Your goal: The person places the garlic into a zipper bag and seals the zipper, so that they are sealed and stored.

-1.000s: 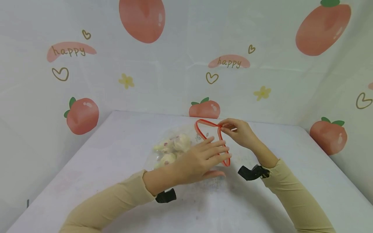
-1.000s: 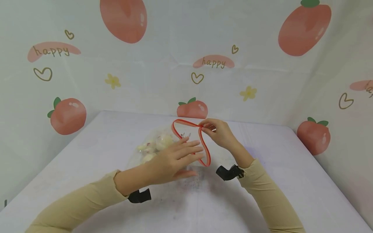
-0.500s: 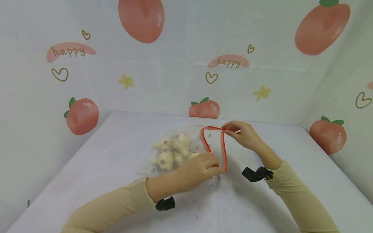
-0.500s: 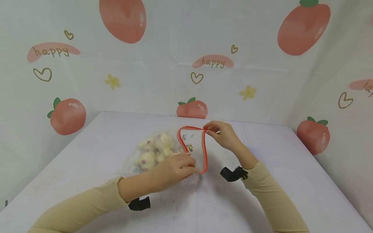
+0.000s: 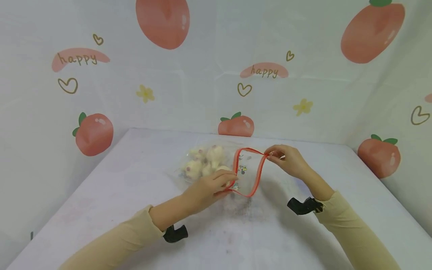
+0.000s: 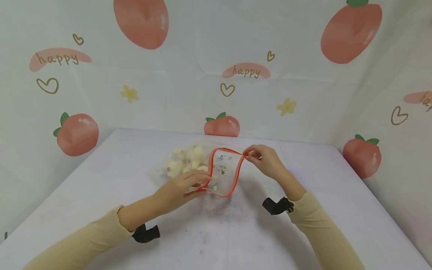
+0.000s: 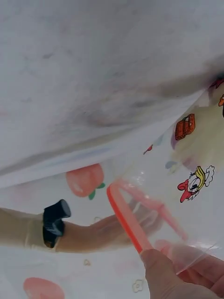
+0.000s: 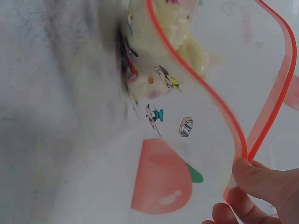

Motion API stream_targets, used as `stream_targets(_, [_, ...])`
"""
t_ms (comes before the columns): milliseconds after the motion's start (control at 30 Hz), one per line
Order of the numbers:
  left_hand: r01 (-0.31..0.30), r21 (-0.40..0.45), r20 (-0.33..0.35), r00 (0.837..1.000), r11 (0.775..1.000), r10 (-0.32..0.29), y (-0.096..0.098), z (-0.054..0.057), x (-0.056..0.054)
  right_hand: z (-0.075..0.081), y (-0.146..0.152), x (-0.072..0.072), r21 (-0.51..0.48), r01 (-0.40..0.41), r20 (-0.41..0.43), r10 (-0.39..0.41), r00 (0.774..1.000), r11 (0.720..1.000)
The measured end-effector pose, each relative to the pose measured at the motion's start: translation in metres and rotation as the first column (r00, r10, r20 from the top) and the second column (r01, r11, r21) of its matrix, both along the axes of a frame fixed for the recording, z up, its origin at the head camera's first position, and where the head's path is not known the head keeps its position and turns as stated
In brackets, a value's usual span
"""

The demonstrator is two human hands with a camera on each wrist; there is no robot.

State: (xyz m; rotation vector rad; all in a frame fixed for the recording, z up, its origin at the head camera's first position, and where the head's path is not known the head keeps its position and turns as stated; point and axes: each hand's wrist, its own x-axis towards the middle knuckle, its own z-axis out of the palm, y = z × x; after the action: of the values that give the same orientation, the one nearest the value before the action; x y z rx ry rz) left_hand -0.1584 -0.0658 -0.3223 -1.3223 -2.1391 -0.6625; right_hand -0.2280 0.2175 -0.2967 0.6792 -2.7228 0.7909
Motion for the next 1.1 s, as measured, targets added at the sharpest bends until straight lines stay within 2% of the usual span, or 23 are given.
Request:
stream_targets(133, [-0.023,-0.021,0.134,0.991,1.000,0.026,-0.013,0.003,0.002,-0.004,0.004,0.002,0.017,-0.025,-0.039,0.026,0.999,1.000])
stream_targets(400, [-0.066,-0.095,0.180,0.980,0.993,0.083,-0.029,0.002,0.001,-0.013,0.011,0.003,0.083,-0.035,-0.079,0.042,0.996,0.996])
stream_targets(500, [-0.051,-0.162,0.279,0.956,0.985,0.095,-0.032,0.002,0.001,-0.017,0.014,0.004,0.107,-0.050,-0.073,0.058,0.996,0.993])
stream_targets(567, [-0.021,-0.216,0.361,0.927,0.976,0.100,-0.034,0.002,0.000,-0.020,0.017,0.004,0.128,-0.058,-0.056,0.066,0.996,0.990])
stream_targets(633, [0.017,-0.256,0.441,0.892,0.966,0.101,-0.035,0.002,-0.001,-0.023,0.019,0.005,0.145,-0.064,-0.035,0.069,0.997,0.987])
stream_targets(733, [0.073,-0.284,0.511,0.856,0.956,0.086,-0.036,-0.001,-0.003,-0.028,0.021,0.005,0.172,-0.080,-0.010,0.083,0.997,0.982])
stream_targets(833, [0.106,-0.291,0.556,0.827,0.951,0.078,-0.037,-0.006,-0.004,-0.031,0.021,0.005,0.196,-0.094,-0.006,0.097,0.995,0.976])
stream_targets(1000, [0.127,-0.314,0.596,0.798,0.941,0.091,-0.035,-0.013,-0.004,-0.036,0.023,0.005,0.233,-0.089,0.044,0.081,0.996,0.968])
stream_targets(1033, [0.129,-0.319,0.598,0.796,0.939,0.094,-0.034,-0.014,-0.004,-0.037,0.023,0.005,0.239,-0.090,0.054,0.079,0.995,0.967])
stream_targets(1100, [0.137,-0.335,0.588,0.803,0.932,0.093,-0.033,-0.016,-0.004,-0.038,0.023,0.004,0.251,-0.096,0.070,0.080,0.994,0.963])
